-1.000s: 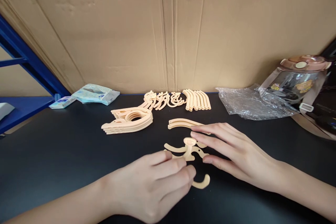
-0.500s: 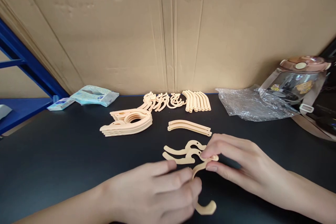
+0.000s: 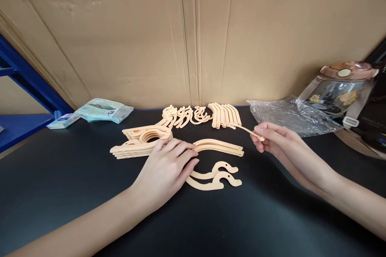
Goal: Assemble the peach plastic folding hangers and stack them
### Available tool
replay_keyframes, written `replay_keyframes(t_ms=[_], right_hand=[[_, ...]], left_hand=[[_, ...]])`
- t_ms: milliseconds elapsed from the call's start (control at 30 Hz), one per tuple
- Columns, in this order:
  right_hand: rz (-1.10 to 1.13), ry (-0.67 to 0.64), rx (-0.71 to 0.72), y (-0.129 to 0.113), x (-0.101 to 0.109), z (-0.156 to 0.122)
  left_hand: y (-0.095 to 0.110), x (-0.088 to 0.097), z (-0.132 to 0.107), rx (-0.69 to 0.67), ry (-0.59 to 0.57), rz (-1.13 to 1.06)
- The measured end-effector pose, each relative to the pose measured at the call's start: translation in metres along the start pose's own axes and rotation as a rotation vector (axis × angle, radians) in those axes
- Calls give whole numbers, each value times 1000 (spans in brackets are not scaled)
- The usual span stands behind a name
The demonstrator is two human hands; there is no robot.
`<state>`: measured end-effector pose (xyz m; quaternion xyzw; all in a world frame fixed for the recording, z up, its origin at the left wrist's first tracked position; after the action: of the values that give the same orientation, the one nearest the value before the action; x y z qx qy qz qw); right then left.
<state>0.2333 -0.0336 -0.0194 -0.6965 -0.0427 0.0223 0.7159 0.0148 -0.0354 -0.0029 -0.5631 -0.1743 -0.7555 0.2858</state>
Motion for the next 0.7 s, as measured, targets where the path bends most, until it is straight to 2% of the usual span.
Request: replay_keyframes(t_ms=[167, 333, 700], right_hand=[[66, -44, -49, 4, -5, -1], [137, -66, -90, 10, -8, -2], [87, -90, -71, 12, -13, -2]], left_hand=[[0, 2, 0, 7, 30, 58], [-6, -1, 1, 85, 9, 124], [-19, -9, 1, 292, -69, -117]])
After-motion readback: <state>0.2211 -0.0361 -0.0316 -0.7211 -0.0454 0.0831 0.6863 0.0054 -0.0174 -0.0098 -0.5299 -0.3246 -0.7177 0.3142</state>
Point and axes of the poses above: each hand's wrist, its own z-axis towards the middle knuckle, its own x-axis out of the back of the hand, y = z × x, the point moved 8 cm from there along z, towards the middle knuckle, and after that the axes turned 9 degrees about -y, right-handed, at the moved point
